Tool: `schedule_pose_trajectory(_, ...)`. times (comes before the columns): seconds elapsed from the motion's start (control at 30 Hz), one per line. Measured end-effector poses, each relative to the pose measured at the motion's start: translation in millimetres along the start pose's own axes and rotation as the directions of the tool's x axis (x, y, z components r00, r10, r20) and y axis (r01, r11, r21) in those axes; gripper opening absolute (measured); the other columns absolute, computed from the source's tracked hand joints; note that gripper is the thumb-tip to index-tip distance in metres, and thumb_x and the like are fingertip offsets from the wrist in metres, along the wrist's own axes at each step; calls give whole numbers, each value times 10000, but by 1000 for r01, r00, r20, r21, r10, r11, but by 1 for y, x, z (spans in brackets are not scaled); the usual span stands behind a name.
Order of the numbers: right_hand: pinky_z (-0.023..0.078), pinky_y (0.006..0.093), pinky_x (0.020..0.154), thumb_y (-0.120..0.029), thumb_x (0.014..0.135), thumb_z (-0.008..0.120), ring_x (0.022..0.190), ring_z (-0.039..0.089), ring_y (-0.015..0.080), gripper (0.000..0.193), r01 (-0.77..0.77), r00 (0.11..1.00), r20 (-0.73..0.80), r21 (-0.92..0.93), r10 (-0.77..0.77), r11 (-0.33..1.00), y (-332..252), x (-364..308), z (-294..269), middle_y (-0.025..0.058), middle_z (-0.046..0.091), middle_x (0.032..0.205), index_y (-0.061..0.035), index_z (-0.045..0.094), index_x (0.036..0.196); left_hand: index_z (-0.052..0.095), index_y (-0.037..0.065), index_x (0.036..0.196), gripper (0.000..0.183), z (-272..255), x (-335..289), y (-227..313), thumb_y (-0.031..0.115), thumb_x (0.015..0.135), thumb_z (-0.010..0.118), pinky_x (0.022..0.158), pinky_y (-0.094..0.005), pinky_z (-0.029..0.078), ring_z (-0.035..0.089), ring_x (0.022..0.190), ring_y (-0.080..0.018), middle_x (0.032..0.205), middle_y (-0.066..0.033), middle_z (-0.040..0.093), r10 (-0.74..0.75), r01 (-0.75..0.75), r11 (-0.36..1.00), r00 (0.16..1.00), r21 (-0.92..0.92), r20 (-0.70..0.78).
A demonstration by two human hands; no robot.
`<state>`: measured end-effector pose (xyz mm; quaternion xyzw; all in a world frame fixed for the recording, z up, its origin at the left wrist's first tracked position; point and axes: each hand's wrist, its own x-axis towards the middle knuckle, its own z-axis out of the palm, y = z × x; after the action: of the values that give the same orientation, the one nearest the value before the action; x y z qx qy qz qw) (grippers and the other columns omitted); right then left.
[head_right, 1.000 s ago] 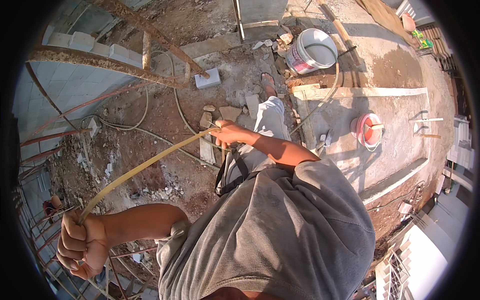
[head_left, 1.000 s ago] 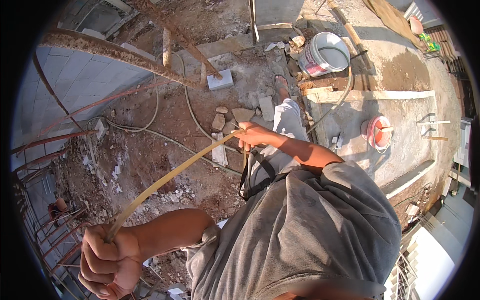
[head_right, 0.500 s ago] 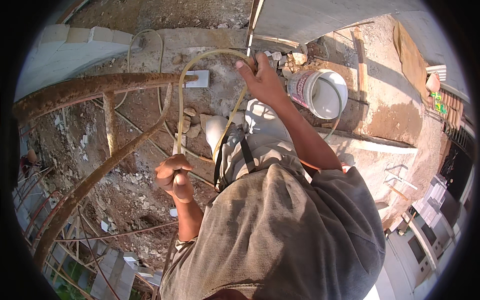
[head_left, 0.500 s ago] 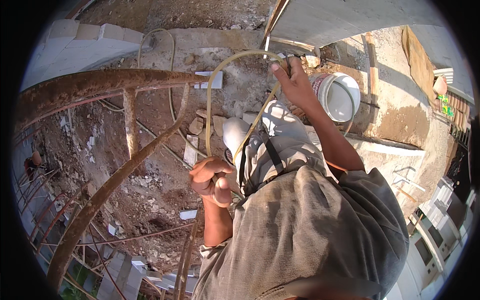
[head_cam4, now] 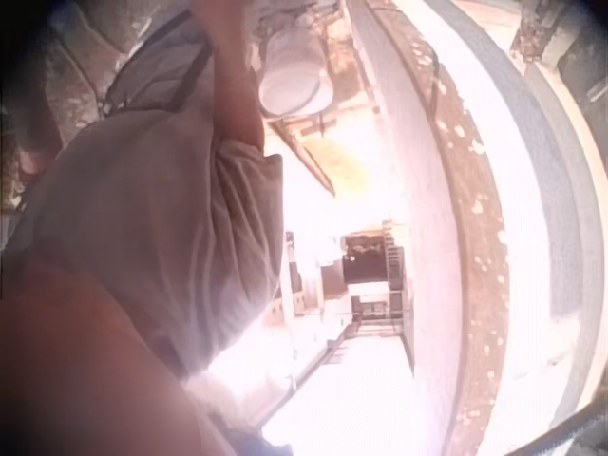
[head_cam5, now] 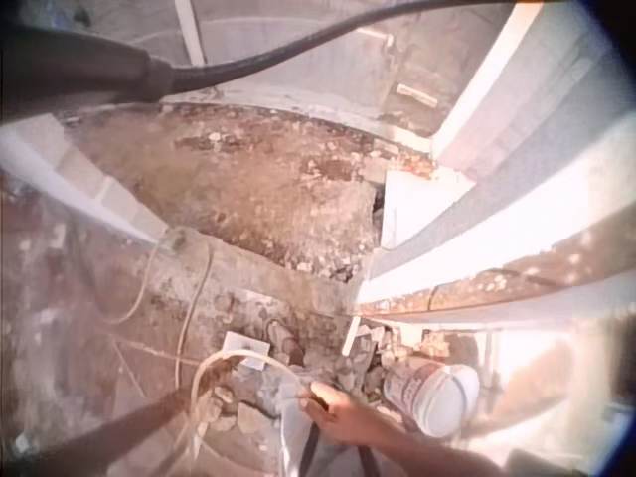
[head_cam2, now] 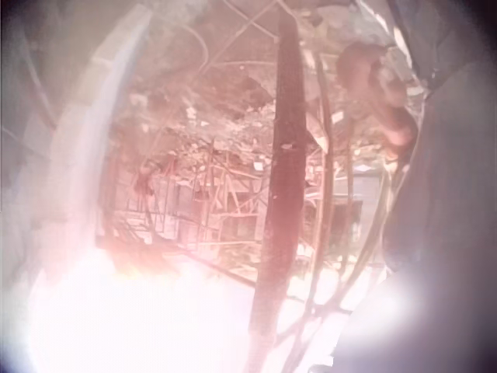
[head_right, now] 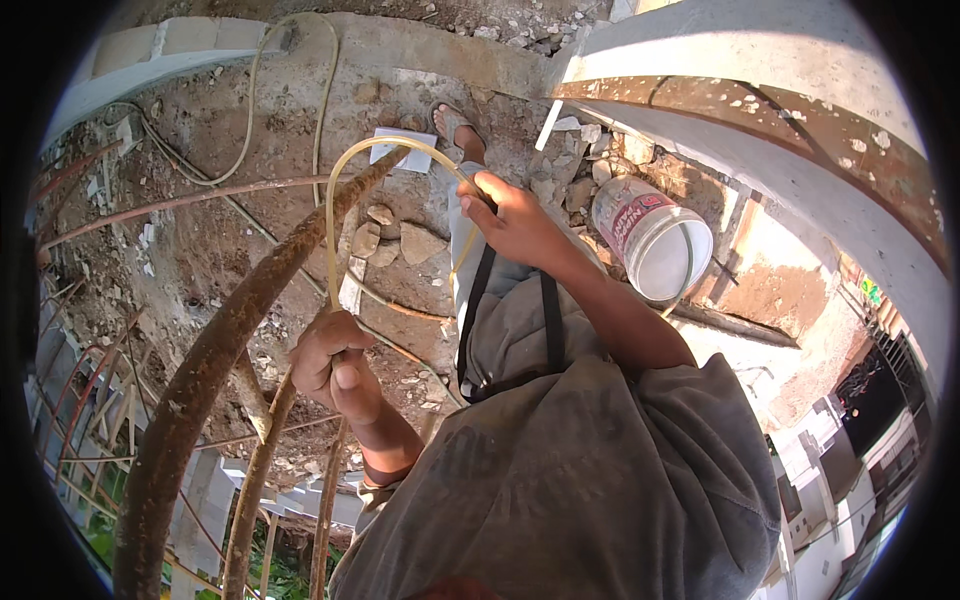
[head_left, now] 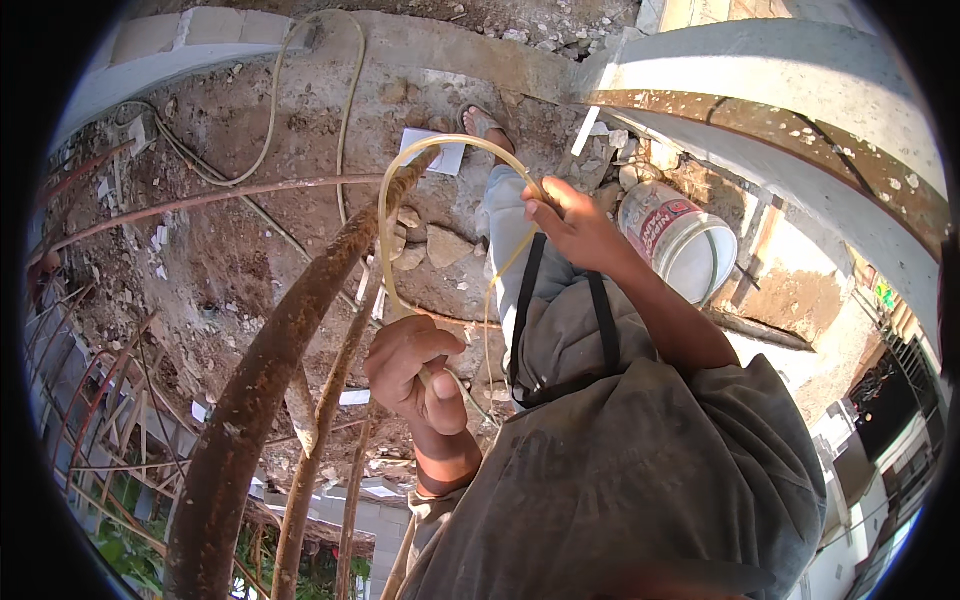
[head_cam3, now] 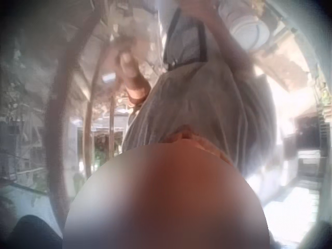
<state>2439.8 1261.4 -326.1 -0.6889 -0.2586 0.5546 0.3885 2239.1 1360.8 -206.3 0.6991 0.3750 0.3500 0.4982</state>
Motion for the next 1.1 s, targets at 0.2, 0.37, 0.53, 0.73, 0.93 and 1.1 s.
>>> schedule_pose_trajectory(0.2, 503, 312, 779, -277, 1063, 579, 837, 600, 110, 306, -49, 999, 11, 54, 49, 997, -4, 134, 11, 54, 666, 884, -23, 653, 1217, 624, 15, 702, 597, -8, 106, -4, 553, 961, 595, 470, -272, 326, 448, 441, -112, 513, -10, 472, -111, 127, 953, 991, 274, -73)
schedule_pose_trajectory(0.37, 500, 453, 708, -234, 1025, 592, 798, 671, 376, 248, 103, 990, 101, -38, -99, 994, -67, 225, 64, 221, 688, 887, -25, 655, 1142, 631, -15, 783, 553, -20, 112, -13, 478, 1015, 534, 520, -255, 273, 404, 533, -78, 629, -26, 535, -307, 327, 905, 945, 270, -116)
schedule_pose_trajectory(0.53, 472, 530, 762, -211, 999, 611, 862, 652, 451, 223, 238, 915, 359, -115, -183, 964, -115, 271, 77, 243, 651, 868, 10, 626, 1023, 628, 1, 774, 494, -29, 121, -11, 409, 1038, 539, 503, -260, 345, 504, 522, -111, 649, -78, 619, -432, 440, 864, 898, 246, -88)
schedule_pose_trajectory(0.73, 471, 531, 735, -320, 974, 635, 829, 652, 447, 312, 403, 815, 506, -145, -283, 903, -166, 330, 47, 223, 681, 853, -11, 645, 1018, 618, -12, 783, 542, -17, 159, -6, 464, 1034, 555, 504, -268, 319, 475, 543, -98, 657, -59, 605, -482, 552, 819, 810, 157, -334)
schedule_pose_trajectory(0.93, 473, 426, 626, -391, 987, 649, 636, 616, 281, 382, 380, 783, 602, -268, -154, 885, -247, 449, -22, 159, 627, 709, -9, 634, 986, 629, -12, 792, 560, -14, 285, -41, 497, 1015, 563, 511, -254, 283, 425, 548, -66, 646, -23, 565, -233, 367, 925, 759, 104, -607)
schedule_pose_trajectory(1.1, 495, 409, 679, -486, 1030, 554, 713, 623, 240, 489, 428, 541, 841, -261, -14, 865, -272, 558, -38, 138, 650, 781, -8, 620, 951, 639, -25, 785, 499, 20, 432, -71, 423, 992, 566, 513, -258, 308, 430, 542, -78, 620, -16, 541, -149, 245, 969, 509, -23, -847)
